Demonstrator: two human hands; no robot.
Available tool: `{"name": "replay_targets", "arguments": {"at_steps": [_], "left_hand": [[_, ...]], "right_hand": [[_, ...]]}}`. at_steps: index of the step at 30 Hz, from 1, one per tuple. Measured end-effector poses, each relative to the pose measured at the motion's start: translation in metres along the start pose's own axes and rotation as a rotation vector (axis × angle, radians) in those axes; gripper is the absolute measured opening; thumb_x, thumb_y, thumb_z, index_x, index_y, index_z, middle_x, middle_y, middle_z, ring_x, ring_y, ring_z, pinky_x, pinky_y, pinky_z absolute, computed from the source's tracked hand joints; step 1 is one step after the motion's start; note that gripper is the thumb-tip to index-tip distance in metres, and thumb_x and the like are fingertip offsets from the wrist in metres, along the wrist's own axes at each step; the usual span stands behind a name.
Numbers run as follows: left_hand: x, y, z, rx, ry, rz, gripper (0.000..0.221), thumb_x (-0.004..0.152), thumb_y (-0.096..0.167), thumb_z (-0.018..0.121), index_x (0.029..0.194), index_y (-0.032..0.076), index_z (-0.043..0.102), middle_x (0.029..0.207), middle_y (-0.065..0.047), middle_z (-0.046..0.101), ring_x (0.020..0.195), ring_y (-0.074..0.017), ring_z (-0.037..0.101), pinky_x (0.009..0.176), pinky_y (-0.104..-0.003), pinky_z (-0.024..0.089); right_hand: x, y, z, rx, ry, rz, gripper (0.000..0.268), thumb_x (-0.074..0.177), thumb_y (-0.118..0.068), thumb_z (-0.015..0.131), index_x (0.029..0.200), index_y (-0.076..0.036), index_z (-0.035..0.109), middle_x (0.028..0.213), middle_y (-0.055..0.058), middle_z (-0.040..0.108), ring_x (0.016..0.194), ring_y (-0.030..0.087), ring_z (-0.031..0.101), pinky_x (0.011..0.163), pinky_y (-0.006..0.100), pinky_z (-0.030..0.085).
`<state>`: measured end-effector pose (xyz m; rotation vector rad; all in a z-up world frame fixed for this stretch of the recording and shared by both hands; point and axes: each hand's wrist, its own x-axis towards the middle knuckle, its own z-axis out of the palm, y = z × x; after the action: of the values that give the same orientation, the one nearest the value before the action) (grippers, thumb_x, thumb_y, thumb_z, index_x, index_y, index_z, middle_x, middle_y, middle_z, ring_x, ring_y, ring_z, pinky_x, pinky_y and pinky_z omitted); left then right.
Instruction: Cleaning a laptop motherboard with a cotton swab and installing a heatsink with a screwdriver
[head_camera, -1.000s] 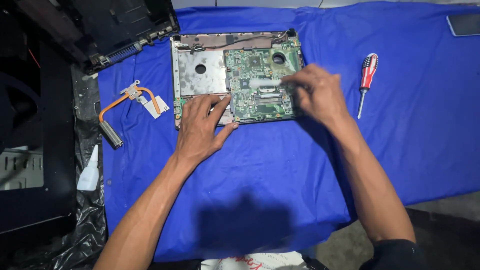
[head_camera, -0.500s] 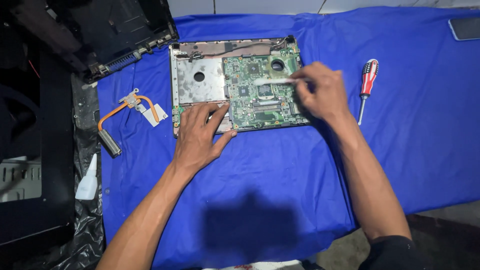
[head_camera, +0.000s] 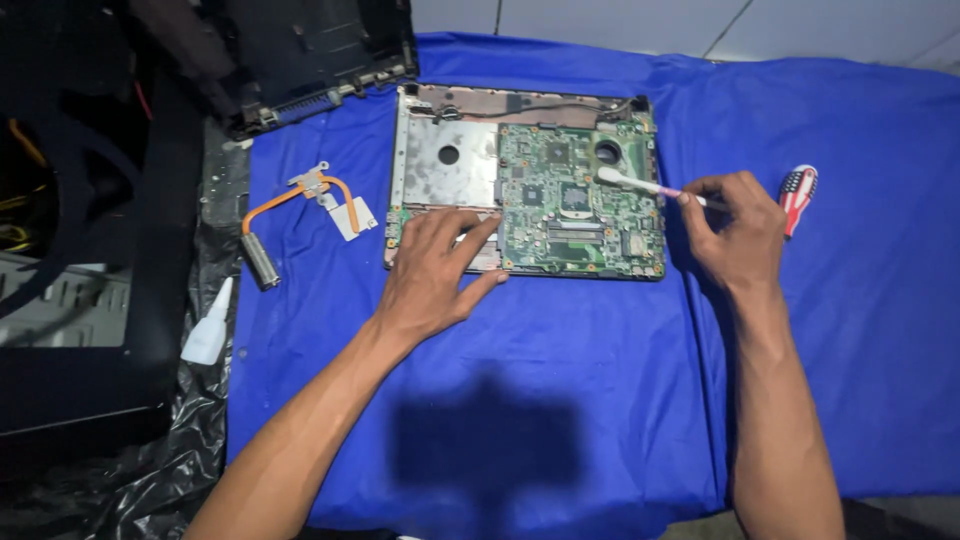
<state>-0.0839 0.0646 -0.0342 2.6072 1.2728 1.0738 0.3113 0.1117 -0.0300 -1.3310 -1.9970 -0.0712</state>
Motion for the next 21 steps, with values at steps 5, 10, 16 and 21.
{"name": "replay_targets", "arguments": {"at_steps": [5,10,16,21], "left_hand": [[0.001,0.0,-0.002,-0.027,-0.003,-0.004,0.058,0.089,0.038,0.078,0.138,0.012,0.063,0.117,-0.01,0.062,0.118,-0.0321,0.059,0.105,-0.05,0.041],[0.001,-0.001,-0.001,-0.018,-0.014,0.003,0.058,0.089,0.039,0.078,0.138,0.012,0.063,0.118,-0.01,0.063,0.12,-0.032,0.059,0.106,-0.05,0.04],[0.002,0.0,-0.003,-0.033,-0.037,-0.001,0.059,0.087,0.036,0.08,0.138,0.011,0.064,0.117,-0.01,0.062,0.119,-0.0324,0.059,0.105,-0.05,0.04],[0.003,-0.003,0.0,-0.011,-0.039,0.004,0.06,0.086,0.037,0.081,0.138,0.012,0.064,0.116,-0.009,0.062,0.119,-0.0323,0.059,0.105,-0.05,0.04]], "right_hand": [[0.003,-0.01,0.001,0.049,0.023,-0.018,0.009,0.102,-0.009,0.084,0.101,-0.009,0.074,0.088,0.013,0.067,0.087,0.037,0.068,0.077,0.043,0.054],[0.0,0.001,0.002,0.022,0.069,-0.025,0.011,0.104,-0.011,0.086,0.101,-0.008,0.075,0.089,0.012,0.068,0.088,0.036,0.069,0.076,0.044,0.054],[-0.001,0.005,-0.007,0.009,0.141,-0.031,0.02,0.11,-0.013,0.086,0.096,-0.007,0.074,0.085,0.013,0.065,0.08,0.036,0.067,0.072,0.042,0.053],[-0.005,0.019,-0.008,-0.007,0.16,0.0,0.028,0.111,-0.014,0.088,0.087,-0.008,0.074,0.075,0.011,0.062,0.071,0.036,0.064,0.067,0.04,0.05]]}}
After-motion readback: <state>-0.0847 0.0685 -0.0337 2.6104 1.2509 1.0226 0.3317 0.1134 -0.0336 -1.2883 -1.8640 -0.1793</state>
